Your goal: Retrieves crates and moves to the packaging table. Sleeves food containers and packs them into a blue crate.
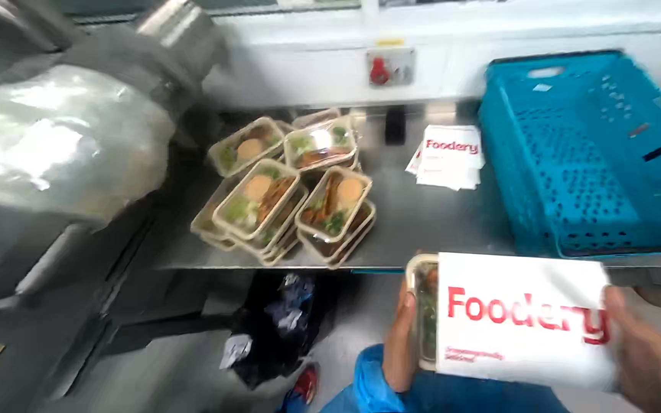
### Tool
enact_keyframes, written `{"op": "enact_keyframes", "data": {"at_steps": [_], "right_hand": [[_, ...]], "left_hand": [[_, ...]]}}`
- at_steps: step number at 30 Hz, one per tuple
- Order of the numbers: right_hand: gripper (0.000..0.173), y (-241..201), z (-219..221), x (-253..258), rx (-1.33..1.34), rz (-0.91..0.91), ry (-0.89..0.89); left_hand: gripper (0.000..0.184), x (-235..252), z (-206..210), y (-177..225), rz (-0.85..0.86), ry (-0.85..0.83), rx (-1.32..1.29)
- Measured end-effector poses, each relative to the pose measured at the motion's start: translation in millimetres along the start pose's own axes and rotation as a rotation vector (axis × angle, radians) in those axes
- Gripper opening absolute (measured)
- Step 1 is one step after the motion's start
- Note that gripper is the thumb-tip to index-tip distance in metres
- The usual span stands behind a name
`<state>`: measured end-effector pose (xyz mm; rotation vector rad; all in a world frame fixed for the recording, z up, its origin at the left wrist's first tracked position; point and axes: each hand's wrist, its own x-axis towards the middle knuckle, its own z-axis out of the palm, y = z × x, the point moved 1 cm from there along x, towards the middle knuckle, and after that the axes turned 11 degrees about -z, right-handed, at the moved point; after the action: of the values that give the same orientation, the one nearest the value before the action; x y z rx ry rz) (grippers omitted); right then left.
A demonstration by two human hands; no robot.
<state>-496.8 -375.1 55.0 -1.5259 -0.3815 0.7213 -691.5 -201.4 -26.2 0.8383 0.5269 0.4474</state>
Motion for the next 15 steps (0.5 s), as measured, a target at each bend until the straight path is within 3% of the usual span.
{"op": "enact_keyframes", "data": {"at_steps": [3, 6, 7, 8, 9, 11, 13, 15], "right_hand": [[0.030, -13.7, -9.8, 32.8, 0.056, 0.083, 0.066], [0.027, -41.2, -68.1, 107.3, -0.166, 0.069, -0.035], [0.023, -52.7, -86.1, 134.0, -0.273, 0.063, -0.036], [0.020, -66.9, -99.0, 159.8, -0.362, 0.064, 0.017], [0.021, -78.5, -111.0, 186.3, -0.436, 0.049, 0.111], [0.027, -94.9, -137.1, 237.3, -0.574, -0.010, 0.208], [0.039, -98.0, -164.9, 297.5, -0.590, -0.012, 0.255], [0.042, -83.5, -179.8, 374.2, -0.524, 0.065, 0.365]], "left_hand": [[0.112, 44.8, 50.1, 1.7, -0.133, -0.142, 0.038], [0.111, 126.3, 77.9, 19.6, -0.114, -0.238, 0.423], [0.099, 167.2, 76.4, 25.0, -0.057, -0.201, 0.585], [0.082, 211.3, 68.5, 27.8, -0.008, -0.063, 0.722], [0.079, 260.5, 55.5, 26.6, 0.012, 0.161, 0.821], [0.094, 354.4, 15.0, 12.7, -0.013, 0.552, 1.006], [0.096, 404.4, -14.1, -1.7, -0.176, 0.667, 1.106], [0.082, 429.2, -25.3, -11.6, -0.229, 0.696, 1.169]]}}
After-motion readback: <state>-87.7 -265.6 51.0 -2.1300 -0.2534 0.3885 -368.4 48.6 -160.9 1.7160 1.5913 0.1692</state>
